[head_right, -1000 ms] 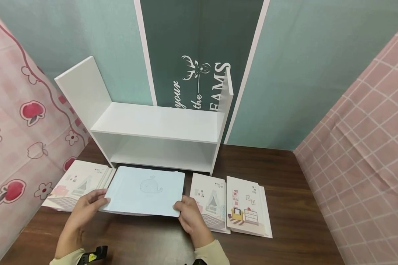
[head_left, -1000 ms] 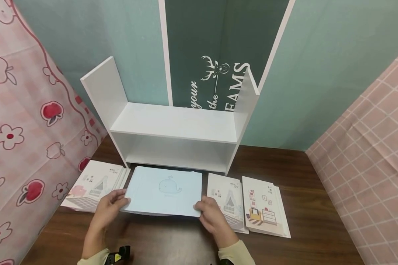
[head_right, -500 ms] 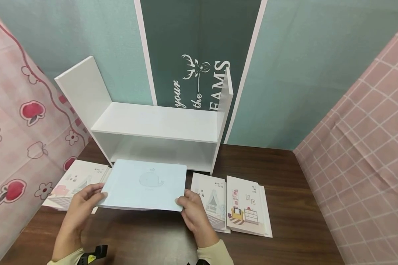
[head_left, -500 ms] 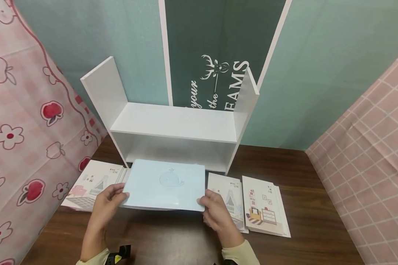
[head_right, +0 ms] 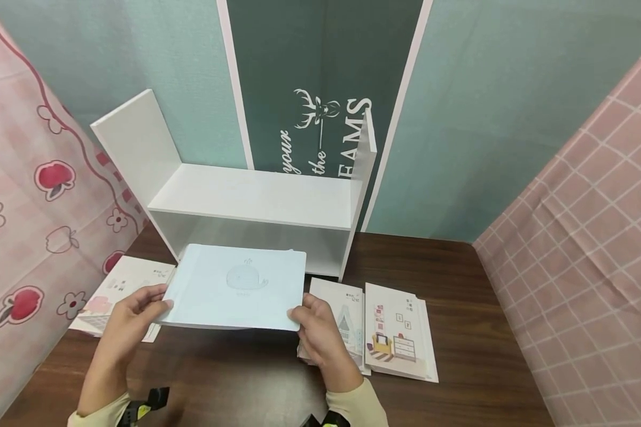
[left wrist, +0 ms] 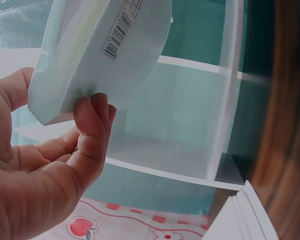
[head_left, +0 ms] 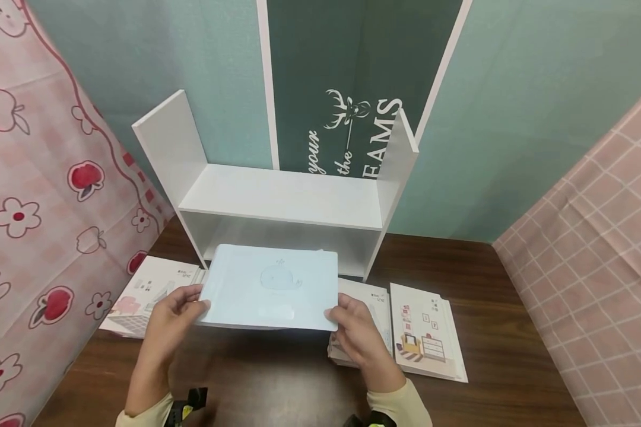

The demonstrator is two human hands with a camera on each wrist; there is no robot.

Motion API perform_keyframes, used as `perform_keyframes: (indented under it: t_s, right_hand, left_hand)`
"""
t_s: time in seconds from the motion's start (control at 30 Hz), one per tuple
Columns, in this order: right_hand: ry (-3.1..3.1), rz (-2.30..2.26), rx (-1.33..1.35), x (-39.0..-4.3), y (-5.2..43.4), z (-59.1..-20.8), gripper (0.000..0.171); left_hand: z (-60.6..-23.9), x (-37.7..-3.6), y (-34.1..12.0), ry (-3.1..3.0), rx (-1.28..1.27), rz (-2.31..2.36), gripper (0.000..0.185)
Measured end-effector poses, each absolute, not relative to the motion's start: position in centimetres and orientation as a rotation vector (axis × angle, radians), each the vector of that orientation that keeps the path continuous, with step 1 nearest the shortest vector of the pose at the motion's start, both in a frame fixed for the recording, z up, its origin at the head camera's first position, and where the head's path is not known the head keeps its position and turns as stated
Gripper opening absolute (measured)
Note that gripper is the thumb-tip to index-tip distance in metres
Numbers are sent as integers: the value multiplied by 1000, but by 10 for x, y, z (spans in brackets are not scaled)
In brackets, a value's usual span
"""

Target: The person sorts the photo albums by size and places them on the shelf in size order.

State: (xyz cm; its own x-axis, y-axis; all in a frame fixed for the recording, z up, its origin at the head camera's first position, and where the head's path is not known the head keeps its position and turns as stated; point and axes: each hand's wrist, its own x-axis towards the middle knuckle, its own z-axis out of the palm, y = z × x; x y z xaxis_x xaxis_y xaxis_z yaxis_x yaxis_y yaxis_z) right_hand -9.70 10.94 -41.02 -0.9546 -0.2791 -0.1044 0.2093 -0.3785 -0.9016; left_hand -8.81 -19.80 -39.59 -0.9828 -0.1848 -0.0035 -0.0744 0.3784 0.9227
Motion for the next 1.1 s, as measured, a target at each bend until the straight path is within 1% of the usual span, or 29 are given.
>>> perform_keyframes:
  t_s: [0.23, 0.37, 0.7, 1.1]
  right_hand:
    - [1555, -2364, -162, -97, 116, -398, 42]
    - [1574, -2364, -199, -97, 120, -391, 42]
    - [1634, -2439, -204, -105, 121, -366, 39]
    - [1664, -2426, -317, -117, 127, -338, 39]
  left_hand:
    - [-381, -88, -197, -2585, 196, -1600, 39]
    - [-374, -89, -194, -2582, 145, -1561, 37]
    - [-355, -109, -184, -2415, 66, -1627, 33]
    - [-328, -127, -181, -2412, -14, -1620, 34]
